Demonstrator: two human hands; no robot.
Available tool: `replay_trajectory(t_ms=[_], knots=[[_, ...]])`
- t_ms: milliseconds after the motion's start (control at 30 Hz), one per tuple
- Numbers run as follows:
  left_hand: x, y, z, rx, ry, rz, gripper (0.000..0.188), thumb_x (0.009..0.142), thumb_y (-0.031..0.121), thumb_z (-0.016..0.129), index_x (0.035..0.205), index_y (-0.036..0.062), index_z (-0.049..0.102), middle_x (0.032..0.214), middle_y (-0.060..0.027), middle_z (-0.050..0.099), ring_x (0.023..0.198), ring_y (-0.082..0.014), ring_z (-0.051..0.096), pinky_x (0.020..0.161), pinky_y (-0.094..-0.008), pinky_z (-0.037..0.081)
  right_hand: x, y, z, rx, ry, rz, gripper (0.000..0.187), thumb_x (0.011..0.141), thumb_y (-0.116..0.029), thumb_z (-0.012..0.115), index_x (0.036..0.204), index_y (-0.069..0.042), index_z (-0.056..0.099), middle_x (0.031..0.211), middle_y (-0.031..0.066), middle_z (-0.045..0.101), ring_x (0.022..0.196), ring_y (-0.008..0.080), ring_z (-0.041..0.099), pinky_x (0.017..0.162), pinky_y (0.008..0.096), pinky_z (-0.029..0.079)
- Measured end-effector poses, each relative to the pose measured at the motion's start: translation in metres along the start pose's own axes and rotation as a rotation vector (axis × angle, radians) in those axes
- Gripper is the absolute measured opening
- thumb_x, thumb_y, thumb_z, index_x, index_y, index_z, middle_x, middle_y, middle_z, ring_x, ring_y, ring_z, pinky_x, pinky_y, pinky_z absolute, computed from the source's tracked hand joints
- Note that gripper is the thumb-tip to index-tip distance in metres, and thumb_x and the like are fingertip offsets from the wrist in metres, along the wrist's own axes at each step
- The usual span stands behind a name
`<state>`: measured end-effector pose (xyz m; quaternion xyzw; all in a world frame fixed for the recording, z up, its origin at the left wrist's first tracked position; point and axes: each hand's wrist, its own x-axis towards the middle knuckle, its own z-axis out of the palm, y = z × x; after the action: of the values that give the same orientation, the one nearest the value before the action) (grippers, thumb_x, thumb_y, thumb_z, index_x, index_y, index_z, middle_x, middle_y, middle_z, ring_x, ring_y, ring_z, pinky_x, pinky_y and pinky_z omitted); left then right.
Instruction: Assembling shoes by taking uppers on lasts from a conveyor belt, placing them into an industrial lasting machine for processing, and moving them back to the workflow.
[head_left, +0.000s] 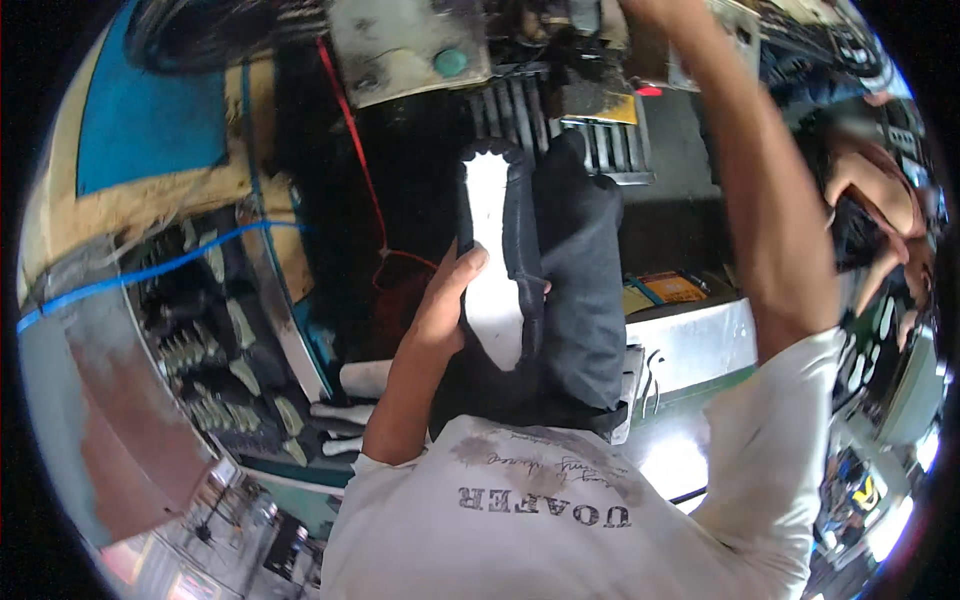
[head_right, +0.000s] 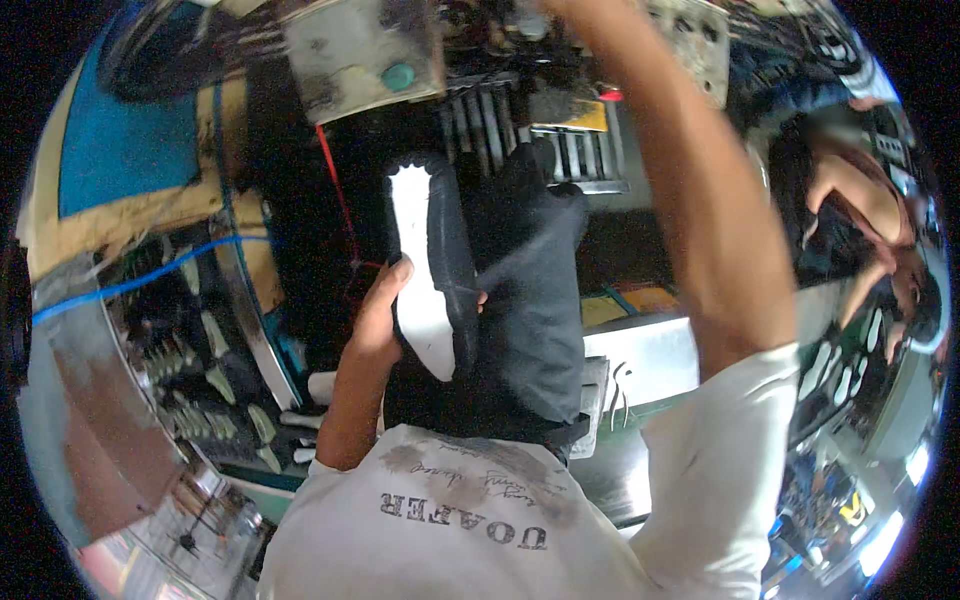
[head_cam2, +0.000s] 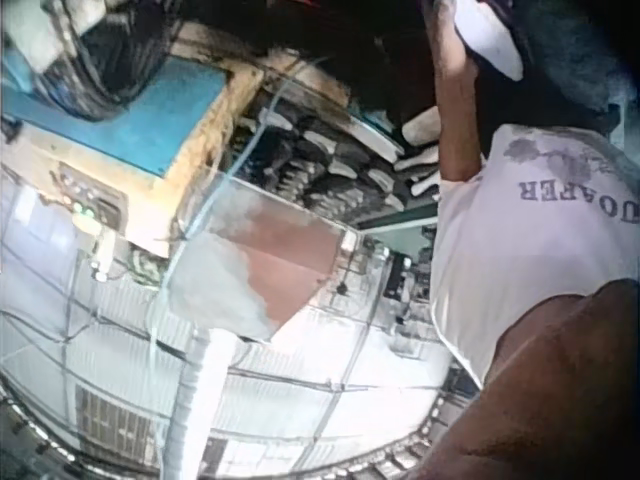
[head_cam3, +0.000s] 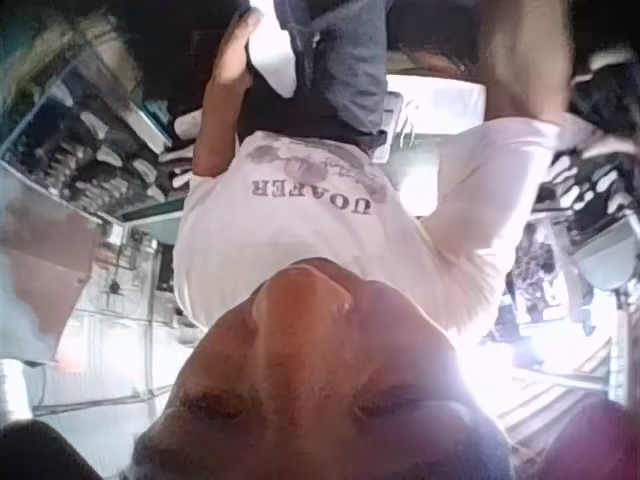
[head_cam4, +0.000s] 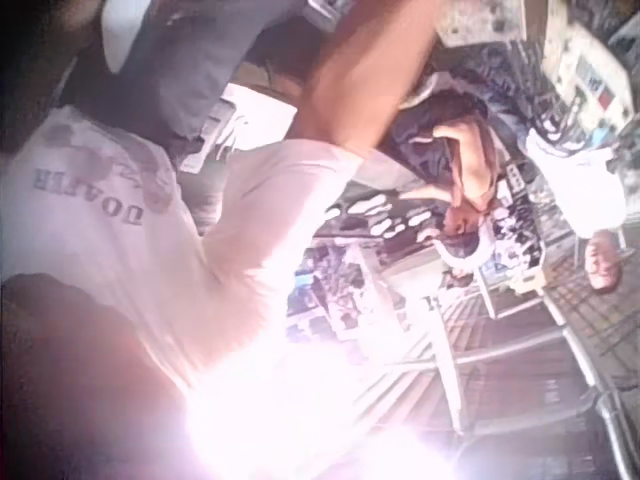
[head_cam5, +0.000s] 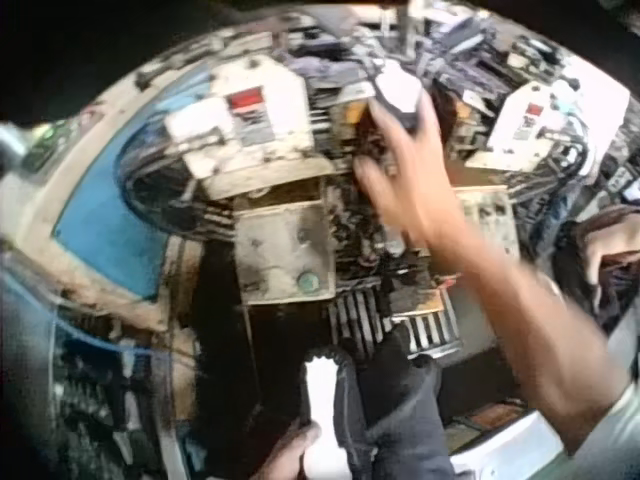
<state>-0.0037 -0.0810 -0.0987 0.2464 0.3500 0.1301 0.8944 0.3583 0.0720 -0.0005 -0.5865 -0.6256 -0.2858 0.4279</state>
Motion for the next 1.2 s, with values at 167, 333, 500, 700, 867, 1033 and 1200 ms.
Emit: replay_trajectory(t_ms=[167,333,500,700,867,1033,1200], knots=[[-0.039,-0.038,-0.048,-0.075,0.179,0.034,0.059,0.105,0.042,0.059,0.144,-0.0024,0.055,0.125,-0.0241,0.073,0.105,-0.0386,0.077,0.097,-0.0482,0.061,-0.17,-0.221,-0.038,1.065,-0.859,1.503,0.08,0.096,-0.055,0.075,0.156,-0.006,0.053,0.157,0.0206,0.054,0.15,0.0322,0.045,0.123,0.0434,0.036],[-0.119,-0.079,-0.061,-0.513,0.087,0.068,0.082,0.099,0.024,0.07,0.167,0.0168,0.025,0.136,-0.024,0.064,0.112,-0.036,0.073,0.098,-0.0494,0.061,-0.234,-0.29,-0.035,1.238,-0.677,1.872,0.074,0.096,-0.058,0.073,0.141,0.0,0.061,0.127,0.0135,0.068,0.115,0.0286,0.066,0.102,0.0428,0.052],[-0.215,-0.123,-0.101,-0.59,0.416,0.334,0.065,0.099,0.021,0.067,0.157,0.0055,0.042,0.131,-0.0207,0.069,0.112,-0.0325,0.073,0.099,-0.0469,0.061,-0.238,-0.363,-0.032,1.26,-1.147,1.419,0.078,0.099,-0.043,0.076,0.158,0.001,0.049,0.152,0.0212,0.058,0.139,0.0317,0.057,0.118,0.0458,0.045],[-0.394,-0.167,-0.197,-0.411,1.027,0.597,0.1,0.089,0.027,0.075,0.172,0.0249,0.021,0.13,-0.017,0.067,0.106,-0.0308,0.071,0.091,-0.0484,0.06,-0.243,-0.313,-0.034,1.194,-1.271,1.154,0.058,0.106,-0.028,0.069,0.154,0.001,0.053,0.14,0.0207,0.068,0.117,0.0287,0.074,0.101,0.039,0.059],[-0.537,-0.194,-0.282,-0.245,1.591,0.445,0.105,0.087,0.018,0.075,0.173,0.0126,0.016,0.136,-0.0214,0.066,0.107,-0.0306,0.07,0.094,-0.0434,0.058,-0.269,-0.228,-0.06,0.921,-1.175,1.213,0.06,0.106,-0.035,0.07,0.149,0.003,0.055,0.138,0.0224,0.068,0.117,0.0325,0.074,0.099,0.0408,0.061],[-0.643,-0.303,-0.418,0.553,1.959,-0.054,0.105,0.089,0.028,0.08,0.173,0.0283,0.018,0.164,-0.0293,0.041,0.133,-0.0496,0.058,0.108,-0.0465,0.051,-0.259,-0.189,-0.057,0.807,-1.197,1.176,0.061,0.105,-0.039,0.07,0.148,0.003,0.056,0.138,0.0213,0.069,0.115,0.031,0.074,0.097,0.0404,0.061],[-0.636,-0.316,-0.44,1.098,1.764,-0.729,0.098,0.098,0.016,0.071,0.169,0.0536,0.015,0.175,-0.0267,0.02,0.149,-0.0543,0.041,0.114,-0.0581,0.045,-0.257,-0.185,-0.074,0.593,-1.249,1.192,0.061,0.104,-0.043,0.071,0.145,0.001,0.059,0.139,0.0187,0.068,0.117,0.0304,0.073,0.097,0.0417,0.06]])
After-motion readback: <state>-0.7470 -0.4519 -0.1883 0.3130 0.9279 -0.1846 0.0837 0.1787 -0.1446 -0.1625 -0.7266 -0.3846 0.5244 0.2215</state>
